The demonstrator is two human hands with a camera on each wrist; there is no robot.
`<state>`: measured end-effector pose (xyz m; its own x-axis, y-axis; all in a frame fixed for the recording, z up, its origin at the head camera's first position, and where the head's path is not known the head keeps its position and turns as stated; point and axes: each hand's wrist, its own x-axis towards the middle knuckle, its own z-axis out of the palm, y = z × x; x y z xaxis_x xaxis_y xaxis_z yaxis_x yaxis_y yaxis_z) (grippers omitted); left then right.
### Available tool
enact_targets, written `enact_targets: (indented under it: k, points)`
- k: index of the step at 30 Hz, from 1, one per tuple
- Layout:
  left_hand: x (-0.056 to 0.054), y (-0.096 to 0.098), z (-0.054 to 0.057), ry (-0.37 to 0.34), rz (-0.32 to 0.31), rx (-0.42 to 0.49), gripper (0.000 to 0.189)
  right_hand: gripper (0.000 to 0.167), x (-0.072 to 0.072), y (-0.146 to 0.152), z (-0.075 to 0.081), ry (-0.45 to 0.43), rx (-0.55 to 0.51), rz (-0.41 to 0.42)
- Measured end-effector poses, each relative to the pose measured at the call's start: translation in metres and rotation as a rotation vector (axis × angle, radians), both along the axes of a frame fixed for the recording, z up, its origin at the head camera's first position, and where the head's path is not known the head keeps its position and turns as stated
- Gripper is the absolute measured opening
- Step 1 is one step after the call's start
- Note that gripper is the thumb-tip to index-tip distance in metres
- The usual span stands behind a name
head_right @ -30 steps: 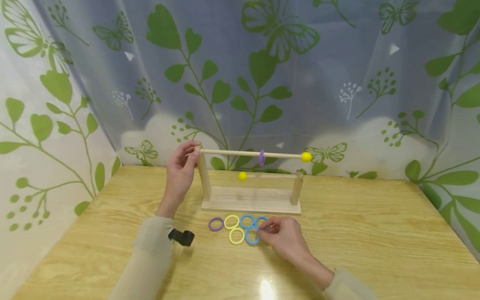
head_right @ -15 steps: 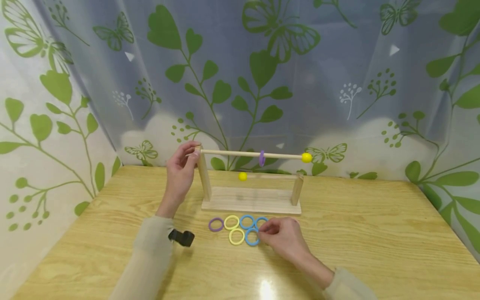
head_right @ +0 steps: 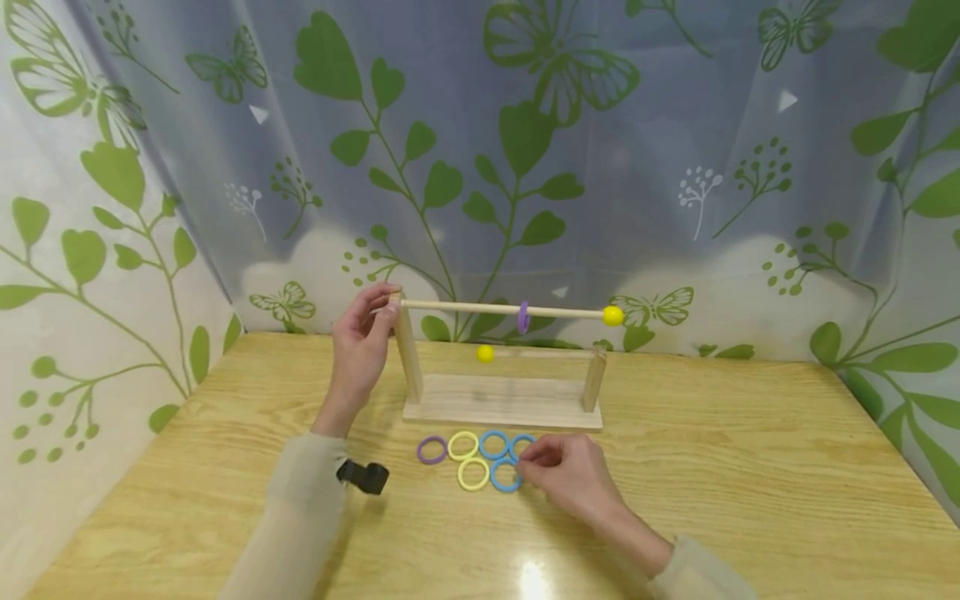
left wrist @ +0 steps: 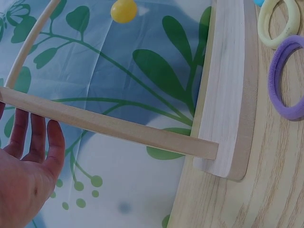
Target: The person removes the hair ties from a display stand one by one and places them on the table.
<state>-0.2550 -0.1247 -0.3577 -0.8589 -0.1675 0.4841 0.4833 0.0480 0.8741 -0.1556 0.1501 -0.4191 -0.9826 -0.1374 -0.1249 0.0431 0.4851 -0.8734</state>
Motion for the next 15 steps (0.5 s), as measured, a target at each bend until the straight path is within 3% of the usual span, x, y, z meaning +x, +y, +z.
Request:
enact_targets:
  k: [15]
  points:
    - [0.0005, -0.0007, -0.0003, -0.002, -0.004, -0.007, 0.024, 0.019, -0.0023, 0.0055, 0.0029, -0.001, -0.068, -0.019]
